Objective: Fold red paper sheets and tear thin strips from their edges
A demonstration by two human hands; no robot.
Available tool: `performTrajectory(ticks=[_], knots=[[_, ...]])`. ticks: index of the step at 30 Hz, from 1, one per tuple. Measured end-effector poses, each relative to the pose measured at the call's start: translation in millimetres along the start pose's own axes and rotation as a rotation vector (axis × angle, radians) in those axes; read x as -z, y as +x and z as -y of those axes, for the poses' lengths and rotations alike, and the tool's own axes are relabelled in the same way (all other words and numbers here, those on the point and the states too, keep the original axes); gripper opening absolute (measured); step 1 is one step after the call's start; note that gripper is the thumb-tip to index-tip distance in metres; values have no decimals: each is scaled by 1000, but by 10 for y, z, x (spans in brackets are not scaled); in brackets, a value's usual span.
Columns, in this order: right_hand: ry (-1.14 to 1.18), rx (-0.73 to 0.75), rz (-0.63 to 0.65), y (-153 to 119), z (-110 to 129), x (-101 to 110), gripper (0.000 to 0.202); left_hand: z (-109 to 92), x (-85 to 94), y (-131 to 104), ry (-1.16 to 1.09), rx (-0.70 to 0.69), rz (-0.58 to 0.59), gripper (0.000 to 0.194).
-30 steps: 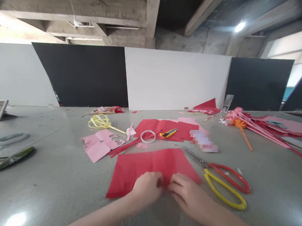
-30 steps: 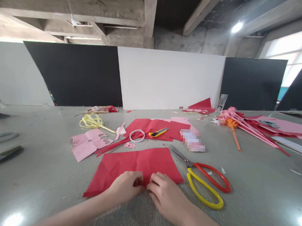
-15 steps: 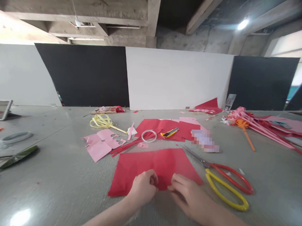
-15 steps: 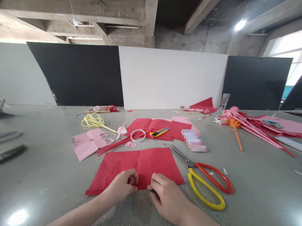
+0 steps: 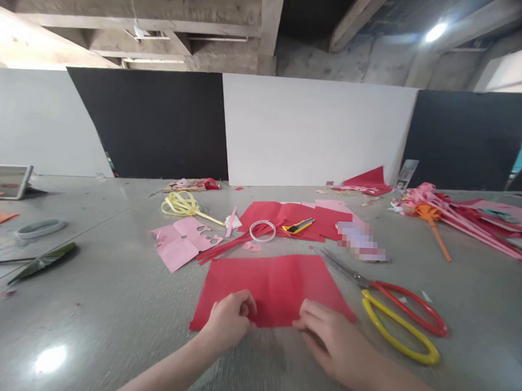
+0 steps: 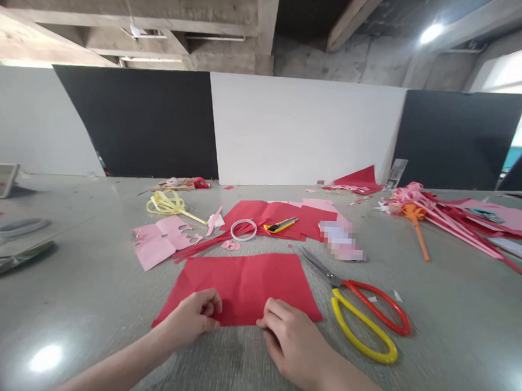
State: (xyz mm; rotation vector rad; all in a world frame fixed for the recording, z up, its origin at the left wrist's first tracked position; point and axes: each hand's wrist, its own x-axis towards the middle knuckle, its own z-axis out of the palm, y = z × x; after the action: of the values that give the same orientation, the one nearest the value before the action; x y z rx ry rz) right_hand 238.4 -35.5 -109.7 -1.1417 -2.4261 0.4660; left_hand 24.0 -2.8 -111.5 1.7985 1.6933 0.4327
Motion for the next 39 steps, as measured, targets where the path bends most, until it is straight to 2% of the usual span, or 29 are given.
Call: performTrajectory(ticks=[4, 12, 17, 23, 29, 33, 35, 37, 39], knots=[[-32, 16, -21, 3, 0, -34, 20, 99, 60, -20, -21, 15, 6, 17], [13, 14, -23, 8, -16, -30, 23, 356, 331, -147, -91, 61, 4, 11], [17, 15, -25, -13, -37, -46, 24, 520, 433, -178, -157, 54, 16, 10], [5, 13, -13, -14, -13, -20, 23, 613, 548, -224, -194, 58, 24, 10], [-2, 12, -17, 8, -14, -9, 23, 750, 665, -249, -155, 63, -25, 8], [27, 18, -29, -4, -12, -8, 21, 918, 825, -247, -64, 80, -167, 9], [33, 10, -26, 4, -3, -5, 20, 906, 843, -301, 0, 61, -276, 13], [29, -13, -29, 24, -2, -6, 18, 774, 754, -393, 57, -21, -340, 21], [43, -49, -37, 49, -12, -9, 15, 541, 563, -486, 98, -181, -279, 27]])
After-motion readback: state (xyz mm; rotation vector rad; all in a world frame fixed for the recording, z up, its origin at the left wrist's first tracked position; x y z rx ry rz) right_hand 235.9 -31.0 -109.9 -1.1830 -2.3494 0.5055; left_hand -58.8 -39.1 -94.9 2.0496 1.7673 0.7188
